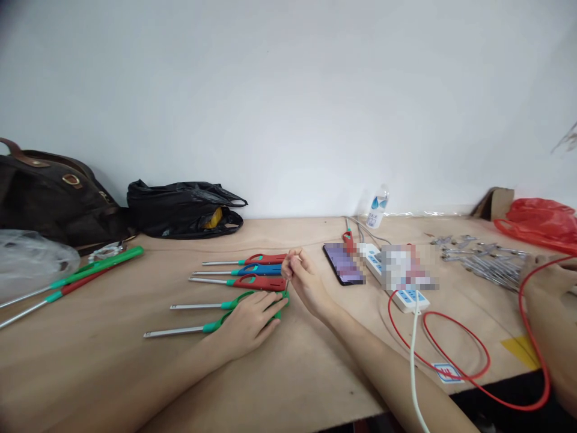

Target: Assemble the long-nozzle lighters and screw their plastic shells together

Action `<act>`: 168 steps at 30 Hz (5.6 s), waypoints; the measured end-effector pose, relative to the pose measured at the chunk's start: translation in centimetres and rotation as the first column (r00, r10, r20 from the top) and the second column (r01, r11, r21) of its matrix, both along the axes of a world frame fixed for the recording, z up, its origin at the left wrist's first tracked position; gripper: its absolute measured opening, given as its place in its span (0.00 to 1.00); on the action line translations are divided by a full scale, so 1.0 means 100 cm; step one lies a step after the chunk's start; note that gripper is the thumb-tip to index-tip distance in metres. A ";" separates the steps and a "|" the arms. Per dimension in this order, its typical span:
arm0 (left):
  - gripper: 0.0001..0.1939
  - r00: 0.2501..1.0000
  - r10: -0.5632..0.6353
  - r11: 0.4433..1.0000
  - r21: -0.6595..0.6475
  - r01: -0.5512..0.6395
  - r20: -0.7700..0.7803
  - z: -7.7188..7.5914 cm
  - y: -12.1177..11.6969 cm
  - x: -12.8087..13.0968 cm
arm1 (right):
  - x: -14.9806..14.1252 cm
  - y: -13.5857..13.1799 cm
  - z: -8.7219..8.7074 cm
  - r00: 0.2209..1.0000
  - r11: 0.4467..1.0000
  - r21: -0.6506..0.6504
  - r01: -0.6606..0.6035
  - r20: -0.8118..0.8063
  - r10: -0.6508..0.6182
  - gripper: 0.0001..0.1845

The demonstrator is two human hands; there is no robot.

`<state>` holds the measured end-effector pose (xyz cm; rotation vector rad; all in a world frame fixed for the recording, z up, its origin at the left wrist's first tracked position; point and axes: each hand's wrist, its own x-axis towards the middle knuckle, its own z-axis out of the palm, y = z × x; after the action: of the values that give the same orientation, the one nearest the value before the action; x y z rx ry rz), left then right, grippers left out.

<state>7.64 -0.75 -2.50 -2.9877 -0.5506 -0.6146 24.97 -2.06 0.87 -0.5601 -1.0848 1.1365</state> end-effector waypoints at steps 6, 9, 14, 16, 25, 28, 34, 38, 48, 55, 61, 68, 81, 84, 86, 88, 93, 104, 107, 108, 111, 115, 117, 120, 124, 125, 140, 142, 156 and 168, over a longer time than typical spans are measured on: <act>0.17 1.000 0.012 1.000 -0.009 -0.012 -0.009 0.001 -0.001 0.000 | 0.001 -0.001 -0.001 0.995 1.000 0.006 -0.012 0.098 0.012 0.13; 0.17 1.000 0.008 1.000 -0.006 -0.008 -0.003 0.001 -0.001 0.000 | 0.002 0.000 -0.001 0.995 0.998 0.015 -0.055 0.084 0.053 0.15; 0.17 1.000 0.002 1.000 0.004 -0.002 0.013 -0.002 0.000 0.000 | 0.000 0.001 -0.001 0.998 0.999 0.013 -0.040 -0.039 0.040 0.13; 0.17 1.000 0.001 1.000 0.006 -0.001 0.016 -0.002 0.001 0.000 | -0.001 0.001 -0.001 0.999 1.000 0.013 -0.021 -0.027 0.021 0.12; 0.17 0.999 -0.010 1.000 0.012 0.009 0.031 -0.001 0.001 -0.001 | 0.001 0.003 -0.004 1.000 1.000 -0.013 -0.011 0.016 0.011 0.16; 0.17 1.000 -0.013 1.000 0.011 0.013 0.022 -0.001 0.001 -0.001 | -0.001 0.003 -0.005 1.000 1.000 -0.002 0.012 0.012 -0.012 0.13; 0.17 1.000 -0.003 1.000 0.010 0.003 0.008 0.000 0.000 0.000 | 0.009 0.005 -0.001 0.987 0.991 0.095 0.095 0.123 -0.106 0.13; 0.17 1.000 0.002 1.000 0.024 -0.002 0.013 0.000 0.000 0.000 | 0.023 0.003 0.002 0.772 0.951 0.194 0.242 0.555 -0.310 0.12; 0.15 1.000 0.017 0.997 0.080 -0.019 0.017 -0.004 0.002 0.000 | 0.021 0.008 -0.019 -0.085 0.994 0.067 0.081 0.995 -0.060 0.11; 0.16 0.999 0.039 0.996 0.078 -0.036 -0.038 -0.002 0.000 0.000 | 0.017 0.003 -0.015 -0.284 0.990 0.137 0.043 0.951 -0.119 0.11; 0.14 0.998 0.052 0.994 0.102 -0.048 -0.043 -0.002 -0.002 0.001 | 0.017 0.008 -0.018 -0.267 0.985 0.172 -0.002 0.949 -0.166 0.11; 0.15 0.999 0.041 0.994 0.099 -0.039 -0.020 -0.003 -0.002 -0.001 | 0.019 0.008 -0.014 -0.319 0.989 0.138 -0.052 0.936 -0.147 0.14; 0.10 0.999 0.037 0.999 0.006 -0.037 -0.015 -0.002 -0.002 -0.002 | 0.018 0.006 -0.013 -0.341 0.987 0.144 -0.076 0.926 -0.162 0.11; 0.10 0.998 0.046 0.999 -0.011 -0.046 -0.032 -0.001 -0.002 -0.001 | 0.019 0.005 -0.012 -0.327 0.984 0.161 -0.073 0.928 -0.176 0.11; 0.10 0.999 0.045 0.999 -0.008 -0.045 -0.029 -0.001 -0.002 -0.001 | 0.020 0.005 -0.012 -0.314 0.984 0.162 -0.076 0.933 -0.178 0.10; 0.11 0.999 0.045 0.999 0.000 -0.045 -0.028 -0.001 -0.002 0.000 | 0.021 0.005 -0.011 -0.290 0.984 0.151 -0.091 0.942 -0.171 0.09; 0.12 0.999 0.043 0.999 -0.004 -0.044 -0.030 -0.001 -0.001 0.000 | 0.025 0.006 -0.012 -0.231 0.985 0.128 -0.113 0.961 -0.152 0.08; 0.12 0.999 0.034 0.999 0.008 -0.034 -0.017 -0.001 0.000 0.001 | 0.020 0.007 -0.013 -0.332 0.994 0.107 -0.032 0.937 -0.111 0.11; 0.15 0.999 0.033 0.999 0.010 -0.033 -0.035 -0.001 0.000 0.001 | 0.026 0.007 -0.005 -0.359 0.990 0.136 0.031 0.926 -0.117 0.12; 0.16 0.998 0.037 0.999 0.012 -0.036 -0.044 0.000 0.000 0.001 | 0.029 0.007 -0.002 -0.371 0.988 0.140 0.060 0.922 -0.108 0.12; 0.18 0.996 0.064 0.998 0.010 -0.063 -0.065 0.001 0.000 0.001 | 0.045 0.008 0.004 -0.431 0.985 0.103 0.137 0.902 -0.034 0.11; 0.15 0.995 0.085 0.996 -0.018 -0.086 -0.049 0.005 -0.002 -0.001 | 0.063 0.007 0.001 -0.450 0.982 0.046 0.185 0.892 0.043 0.09; 0.15 0.996 0.080 0.996 -0.039 -0.082 -0.042 0.006 -0.001 -0.001 | 0.069 0.007 -0.001 -0.434 0.981 0.029 0.194 0.899 0.059 0.07; 0.17 0.994 0.107 0.992 -0.059 -0.107 -0.002 0.003 0.002 -0.001 | 0.073 0.008 0.003 -0.407 0.974 0.051 0.220 0.913 0.044 0.05; 0.23 0.989 0.149 0.988 -0.037 -0.149 0.014 -0.007 0.008 -0.001 | 0.069 0.009 0.015 -0.045 0.930 0.269 0.251 0.963 -0.266 0.12; 0.24 0.988 0.152 0.988 -0.033 -0.152 -0.003 -0.009 0.009 -0.001 | 0.066 0.009 0.017 0.087 0.901 0.348 0.260 0.920 -0.381 0.12; 0.26 0.977 0.175 0.984 -0.016 -0.178 -0.125 -0.010 0.008 0.003 | 0.026 0.016 -0.010 0.735 0.924 0.157 0.348 0.567 -0.373 0.18; 0.26 0.979 0.174 0.984 -0.016 -0.176 -0.108 -0.012 0.009 0.003 | 0.026 0.015 -0.009 0.725 0.923 0.155 0.351 0.579 -0.373 0.18; 0.25 0.980 0.170 0.980 -0.086 -0.179 -0.105 0.000 0.006 0.002 | 0.008 0.044 0.007 0.843 0.974 0.061 0.216 0.492 -0.218 0.17; 0.24 0.986 0.155 0.986 -0.056 -0.158 -0.055 -0.006 0.010 0.000 | 0.019 0.044 0.007 0.884 1.000 -0.005 0.000 0.468 0.002 0.23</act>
<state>7.61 0.26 -3.13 -2.9671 -0.8046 -0.5185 26.82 2.32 1.60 -0.8686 -1.4969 1.0274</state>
